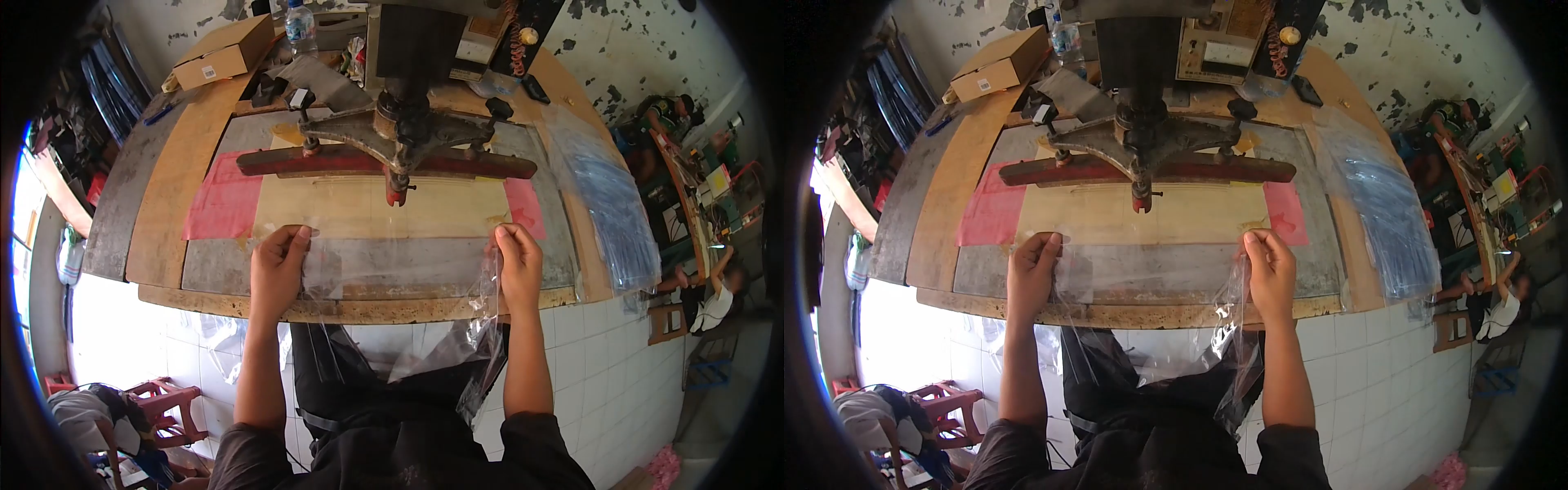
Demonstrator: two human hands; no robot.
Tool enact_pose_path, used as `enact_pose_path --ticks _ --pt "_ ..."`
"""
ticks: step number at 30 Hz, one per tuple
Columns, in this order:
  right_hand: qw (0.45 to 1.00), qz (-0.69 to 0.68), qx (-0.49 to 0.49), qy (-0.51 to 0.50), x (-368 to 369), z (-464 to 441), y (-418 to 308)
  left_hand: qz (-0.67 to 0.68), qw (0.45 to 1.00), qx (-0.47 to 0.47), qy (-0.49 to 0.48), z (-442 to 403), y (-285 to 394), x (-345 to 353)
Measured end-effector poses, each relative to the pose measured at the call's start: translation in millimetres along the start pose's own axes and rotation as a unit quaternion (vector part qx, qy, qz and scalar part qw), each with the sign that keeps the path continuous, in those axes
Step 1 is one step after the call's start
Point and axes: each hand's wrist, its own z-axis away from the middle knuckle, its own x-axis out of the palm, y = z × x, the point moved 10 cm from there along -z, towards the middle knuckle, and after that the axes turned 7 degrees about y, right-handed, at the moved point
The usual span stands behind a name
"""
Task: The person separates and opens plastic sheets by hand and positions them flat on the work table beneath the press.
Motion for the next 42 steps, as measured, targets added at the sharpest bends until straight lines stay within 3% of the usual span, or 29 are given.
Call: enact_pose_path --ticks 5,7,9,11,14,16,20,22,27,29,34,38,40,42 --pt "0.995 0.096 -0.034 -0.013 2.2 -23.6 -9.8 -0.090 0.995 0.033 -0.023 -9.2 18.5 2.8" --pt "0.964 0.257 -0.052 -0.052 12.9 -35.8 -20.0 -0.108 0.993 0.033 -0.040 -21.6 17.0 7.3" --pt "0.959 0.271 -0.071 -0.053 19.3 -53.6 -6.3 -0.125 0.990 0.035 -0.058 -37.1 10.2 14.4" --pt "0.953 0.285 -0.091 -0.054 27.1 -67.6 -7.0 -0.175 0.978 0.106 -0.047 -51.9 13.8 21.3" --pt "0.938 0.336 -0.074 -0.052 38.3 -74.5 -9.7 -0.191 0.975 0.098 -0.057 -64.0 21.5 26.6" --pt "0.915 0.379 -0.122 -0.058 49.5 -71.0 -24.3 -0.205 0.971 0.113 -0.052 -68.2 27.3 25.1" --pt "0.914 0.390 -0.103 -0.053 53.6 -69.2 -22.6 -0.231 0.963 0.124 -0.068 -77.3 15.0 30.6" --pt "0.915 0.364 -0.170 -0.036 54.5 -67.5 -24.4 -0.229 0.963 0.120 -0.076 -75.6 16.9 32.5" --pt "0.905 0.377 -0.197 -0.023 56.9 -62.5 -32.4 -0.251 0.960 0.095 -0.078 -70.6 22.7 32.5" --pt "0.905 0.373 -0.201 -0.027 57.9 -60.7 -31.2 -0.270 0.948 0.154 -0.061 -69.7 24.7 32.6" --pt "0.886 0.380 -0.263 -0.046 63.8 -57.9 -36.3 -0.287 0.941 0.167 -0.059 -65.5 30.5 34.2" --pt "0.865 0.418 -0.267 -0.076 64.9 -56.1 -45.2 -0.288 0.944 0.134 -0.095 -64.6 38.9 33.6" --pt "0.893 0.395 -0.168 -0.136 59.7 -60.7 -34.3 -0.262 0.951 0.123 -0.107 -64.7 38.7 31.5" --pt "0.881 0.413 -0.175 -0.148 56.6 -58.0 -37.9 -0.237 0.958 0.112 -0.118 -65.2 33.2 29.8"
